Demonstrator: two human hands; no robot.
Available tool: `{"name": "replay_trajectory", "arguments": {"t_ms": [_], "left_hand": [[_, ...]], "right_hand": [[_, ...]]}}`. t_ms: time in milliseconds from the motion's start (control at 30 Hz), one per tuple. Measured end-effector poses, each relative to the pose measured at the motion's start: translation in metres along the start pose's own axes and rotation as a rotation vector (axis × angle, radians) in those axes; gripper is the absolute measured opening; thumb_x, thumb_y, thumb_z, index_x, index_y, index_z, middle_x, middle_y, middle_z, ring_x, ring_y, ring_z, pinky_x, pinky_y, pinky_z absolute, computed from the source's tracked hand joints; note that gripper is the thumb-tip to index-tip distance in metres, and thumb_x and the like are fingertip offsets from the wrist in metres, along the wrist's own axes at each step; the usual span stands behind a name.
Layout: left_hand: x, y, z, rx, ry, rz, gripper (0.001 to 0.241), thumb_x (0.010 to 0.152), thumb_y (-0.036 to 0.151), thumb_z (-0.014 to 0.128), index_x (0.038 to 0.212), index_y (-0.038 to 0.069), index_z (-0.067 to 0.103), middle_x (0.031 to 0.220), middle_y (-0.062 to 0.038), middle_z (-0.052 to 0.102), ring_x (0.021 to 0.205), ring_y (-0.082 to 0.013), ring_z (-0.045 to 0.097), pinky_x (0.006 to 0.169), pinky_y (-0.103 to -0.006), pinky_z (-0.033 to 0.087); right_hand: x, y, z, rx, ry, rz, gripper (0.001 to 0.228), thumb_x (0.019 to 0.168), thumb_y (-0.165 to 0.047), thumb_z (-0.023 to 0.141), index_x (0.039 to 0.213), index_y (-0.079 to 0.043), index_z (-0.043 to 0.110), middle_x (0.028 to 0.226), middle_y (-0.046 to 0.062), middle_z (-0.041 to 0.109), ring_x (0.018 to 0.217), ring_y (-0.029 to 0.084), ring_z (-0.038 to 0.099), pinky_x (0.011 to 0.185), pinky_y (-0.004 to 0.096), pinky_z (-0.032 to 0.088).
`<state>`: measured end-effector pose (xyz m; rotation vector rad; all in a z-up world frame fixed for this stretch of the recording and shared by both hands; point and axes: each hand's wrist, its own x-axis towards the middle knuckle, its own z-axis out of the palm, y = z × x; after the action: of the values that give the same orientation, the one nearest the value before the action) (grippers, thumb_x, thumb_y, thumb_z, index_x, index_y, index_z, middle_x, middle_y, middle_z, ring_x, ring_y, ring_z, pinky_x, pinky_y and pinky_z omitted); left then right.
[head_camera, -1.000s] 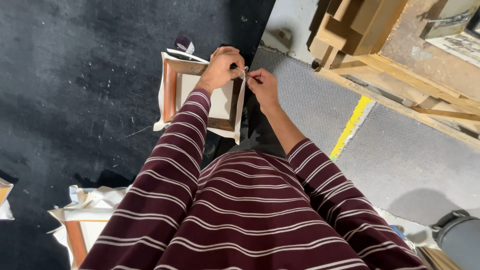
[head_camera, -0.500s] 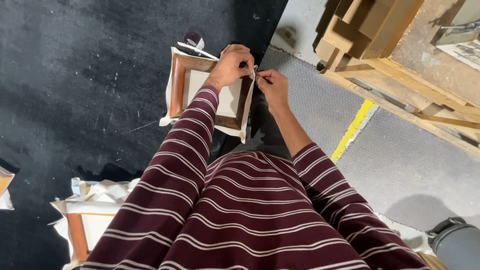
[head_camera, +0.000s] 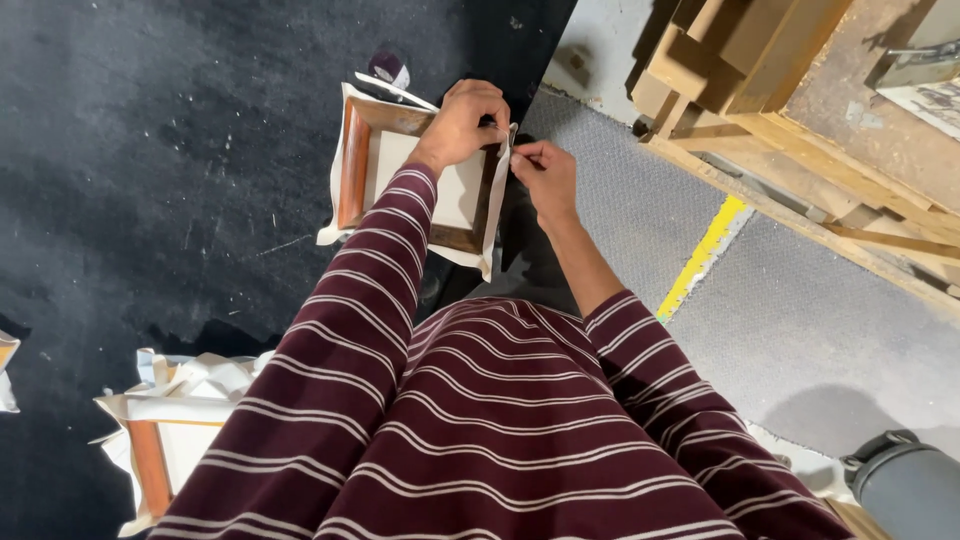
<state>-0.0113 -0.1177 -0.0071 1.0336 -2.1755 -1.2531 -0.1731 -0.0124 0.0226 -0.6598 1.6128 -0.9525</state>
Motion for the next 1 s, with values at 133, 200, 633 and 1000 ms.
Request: {"name": "replay_trajectory", "arguments": {"t_ms": [133, 200, 633, 1000], "left_hand": [[0.001, -0.004, -0.001, -0.025, 0.019, 0.012, 0.026, 0.083, 0.001, 0.078, 0.074, 0.021, 0.064, 0.084, 0.013, 0.066, 0.112, -0.0204, 0.060, 0.110, -0.0429, 0.031], [0.001, -0.008, -0.001, -0.034, 0.020, 0.047, 0.026, 0.084, 0.000, 0.080, 0.076, 0.019, 0.064, 0.088, 0.010, 0.068, 0.112, -0.0222, 0.060, 0.108, -0.0423, 0.033], [-0.002, -0.005, -0.005, -0.014, 0.004, 0.063, 0.024, 0.089, 0.000, 0.079, 0.079, 0.017, 0.065, 0.091, 0.007, 0.069, 0.113, -0.0239, 0.058, 0.103, -0.0382, 0.040], [-0.003, 0.000, -0.016, -0.025, 0.067, -0.015, 0.017, 0.093, -0.003, 0.068, 0.088, 0.012, 0.063, 0.096, -0.003, 0.066, 0.094, -0.0245, 0.061, 0.088, -0.0385, 0.046]], "right_hand": [[-0.019, 0.005, -0.001, -0.120, -0.018, 0.009, 0.008, 0.090, -0.003, 0.073, 0.094, -0.008, 0.076, 0.088, 0.002, 0.076, 0.080, 0.009, 0.068, 0.078, 0.020, 0.058], [-0.033, 0.010, 0.000, -0.067, -0.038, -0.009, 0.006, 0.092, 0.001, 0.070, 0.094, -0.003, 0.075, 0.082, 0.007, 0.075, 0.076, 0.012, 0.070, 0.075, 0.022, 0.059], [-0.097, 0.050, -0.015, -0.338, -0.185, -0.084, 0.003, 0.091, -0.009, 0.075, 0.093, -0.010, 0.076, 0.093, 0.002, 0.078, 0.081, 0.012, 0.068, 0.074, 0.026, 0.052], [-0.096, 0.048, -0.018, -0.336, -0.181, -0.170, 0.006, 0.089, -0.004, 0.075, 0.090, -0.010, 0.075, 0.091, 0.003, 0.077, 0.082, 0.014, 0.070, 0.076, 0.025, 0.057]]}}
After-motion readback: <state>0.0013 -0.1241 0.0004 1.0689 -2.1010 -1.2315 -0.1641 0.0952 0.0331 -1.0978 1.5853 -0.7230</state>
